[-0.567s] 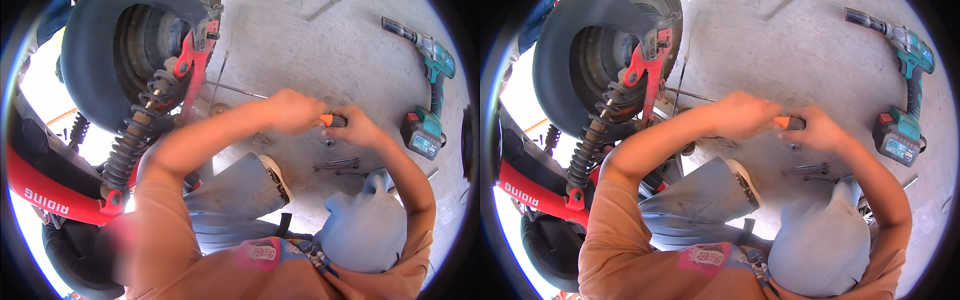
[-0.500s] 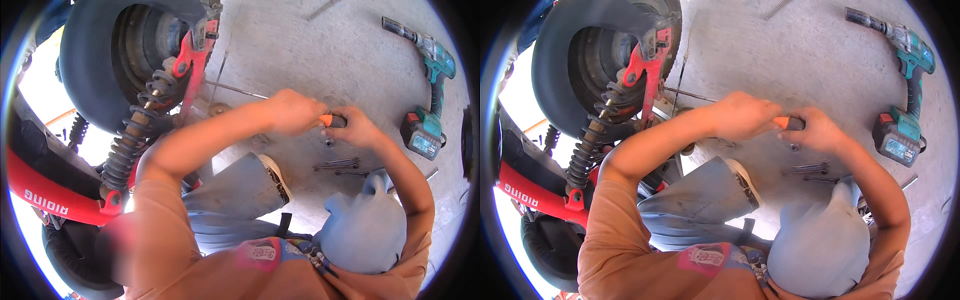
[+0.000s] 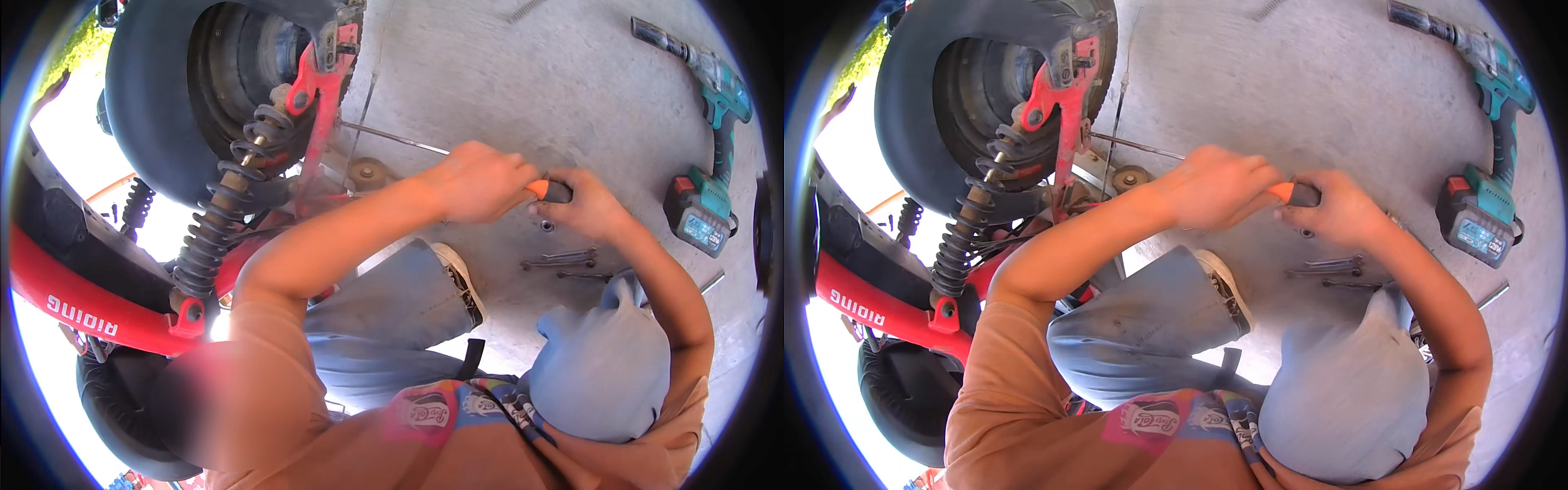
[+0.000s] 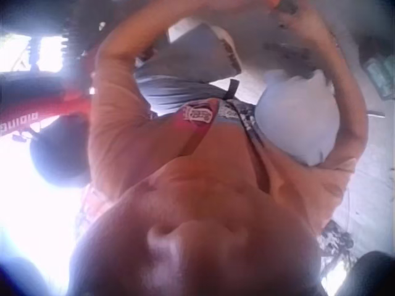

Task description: The person kneels beside a red scooter and uses a T-handle wrench to loosen a bolt on the rear wheel assembly. He then stands, walks to a cluttered tool cart, selects a screwdriver and other tools, and returns to the scooter to continue working on the same area with the screwdriver.

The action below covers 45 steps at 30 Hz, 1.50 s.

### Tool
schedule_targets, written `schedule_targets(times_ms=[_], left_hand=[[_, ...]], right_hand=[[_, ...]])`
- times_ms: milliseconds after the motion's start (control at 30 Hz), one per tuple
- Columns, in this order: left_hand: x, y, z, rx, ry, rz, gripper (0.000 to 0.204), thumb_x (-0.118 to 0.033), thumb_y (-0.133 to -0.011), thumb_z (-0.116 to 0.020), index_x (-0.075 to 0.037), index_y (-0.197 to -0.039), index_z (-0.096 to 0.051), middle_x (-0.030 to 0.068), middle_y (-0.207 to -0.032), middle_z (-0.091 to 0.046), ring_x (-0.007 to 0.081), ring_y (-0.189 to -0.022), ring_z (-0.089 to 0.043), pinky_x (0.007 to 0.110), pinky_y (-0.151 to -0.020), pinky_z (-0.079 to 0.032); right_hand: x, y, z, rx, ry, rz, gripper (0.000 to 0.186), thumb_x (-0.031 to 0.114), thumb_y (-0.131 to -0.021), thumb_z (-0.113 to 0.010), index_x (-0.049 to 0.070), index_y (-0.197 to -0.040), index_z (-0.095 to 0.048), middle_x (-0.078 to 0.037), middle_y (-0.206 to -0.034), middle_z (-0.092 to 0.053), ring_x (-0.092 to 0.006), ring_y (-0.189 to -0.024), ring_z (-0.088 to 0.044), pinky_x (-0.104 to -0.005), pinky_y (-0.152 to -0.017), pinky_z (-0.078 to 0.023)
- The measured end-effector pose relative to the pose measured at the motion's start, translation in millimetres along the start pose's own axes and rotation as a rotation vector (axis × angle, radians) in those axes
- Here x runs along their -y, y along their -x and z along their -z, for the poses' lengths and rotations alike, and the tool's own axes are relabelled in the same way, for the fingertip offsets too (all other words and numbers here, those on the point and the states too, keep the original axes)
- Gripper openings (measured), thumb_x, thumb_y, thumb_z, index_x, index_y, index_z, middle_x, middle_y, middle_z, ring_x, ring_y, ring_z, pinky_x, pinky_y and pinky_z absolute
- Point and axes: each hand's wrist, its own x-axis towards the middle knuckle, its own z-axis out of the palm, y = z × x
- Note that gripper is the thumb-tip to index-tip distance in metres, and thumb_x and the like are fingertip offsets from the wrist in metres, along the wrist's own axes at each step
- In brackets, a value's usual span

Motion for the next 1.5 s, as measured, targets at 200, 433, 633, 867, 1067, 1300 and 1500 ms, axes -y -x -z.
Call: schedule_targets(times_ms=[200,433,633,867,1067,1300,1500], left_hand=[[-4.1,-5.2,6.7,0.13,0.053,0.142,0.023,-0.028,-0.092,-0.058,-0.007,-0.102,-0.06,0.011,-0.091,-0.063,0.0316,-0.084,-0.064,0.042,-0.071,-0.051],[-4.2,85.5,59.7,-0.707,-0.092,0.414,0.028,-0.017,-0.089,-0.061,0.001,-0.109,-0.056,0.0154,-0.108,-0.061,0.0326,-0.104,-0.056,0.041,-0.09,-0.044],[25.0,139.8,14.2,-0.881,-0.263,0.799,0.041,-0.014,-0.087,-0.056,0.005,-0.122,-0.047,0.0241,-0.113,-0.054,0.0372,-0.106,-0.055,0.041,-0.093,-0.043],[53.4,102.1,43.7,-0.568,-0.215,1.289,0.054,-0.019,-0.073,-0.059,0.006,-0.118,-0.043,0.0311,-0.1,-0.062,0.0483,-0.093,-0.061,0.052,-0.084,-0.048],[59.5,104.2,37.0,-0.599,-0.246,1.319,0.046,-0.02,-0.076,-0.06,0.002,-0.114,-0.045,0.029,-0.098,-0.064,0.0454,-0.092,-0.062,0.052,-0.081,-0.048],[56.9,100.7,35.9,-0.57,-0.293,1.334,0.046,-0.014,-0.077,-0.055,0.005,-0.116,-0.042,0.0282,-0.093,-0.064,0.0447,-0.087,-0.064,0.052,-0.077,-0.051],[59.7,100.7,32.2,-0.576,-0.313,1.359,0.049,-0.012,-0.076,-0.055,0.006,-0.119,-0.041,0.0276,-0.092,-0.064,0.0444,-0.087,-0.063,0.051,-0.076,-0.051]], right_hand=[[-4.7,-7.4,10.4,0.271,-0.361,-0.14,0.033,0.025,-0.079,-0.076,0.004,-0.102,-0.063,0.0,-0.068,-0.054,-0.0075,-0.054,-0.046,-0.0251,-0.045,-0.036],[-13.2,-10.2,-0.2,0.418,-0.521,-0.156,0.032,0.017,-0.08,-0.074,0.006,-0.105,-0.058,0.002,-0.065,-0.047,-0.0048,-0.045,-0.037,-0.0222,-0.038,-0.026],[-4.9,-5.9,2.6,0.46,-0.729,-0.181,0.029,0.014,-0.081,-0.071,0.004,-0.105,-0.058,0.0,-0.064,-0.048,-0.0045,-0.042,-0.036,-0.0207,-0.036,-0.025],[-6.7,-6.5,-6.5,0.356,-0.506,-0.081,0.023,0.014,-0.08,-0.072,0.005,-0.099,-0.061,0.001,-0.066,-0.049,-0.0051,-0.043,-0.038,-0.0231,-0.038,-0.028],[-1.9,-5.1,3.0,0.311,-0.407,-0.072,0.017,0.016,-0.079,-0.072,0.006,-0.091,-0.064,0.002,-0.066,-0.052,-0.0073,-0.049,-0.045,-0.0252,-0.042,-0.033],[5.1,0.0,-4.2,0.201,-0.251,-0.045,0.018,0.017,-0.078,-0.07,0.005,-0.09,-0.065,-0.001,-0.071,-0.057,-0.0097,-0.059,-0.051,-0.0277,-0.054,-0.042],[6.6,2.8,-6.0,0.136,-0.122,0.024,0.021,0.016,-0.077,-0.069,0.005,-0.095,-0.066,-0.003,-0.075,-0.059,-0.0128,-0.069,-0.054,-0.0296,-0.066,-0.045]])
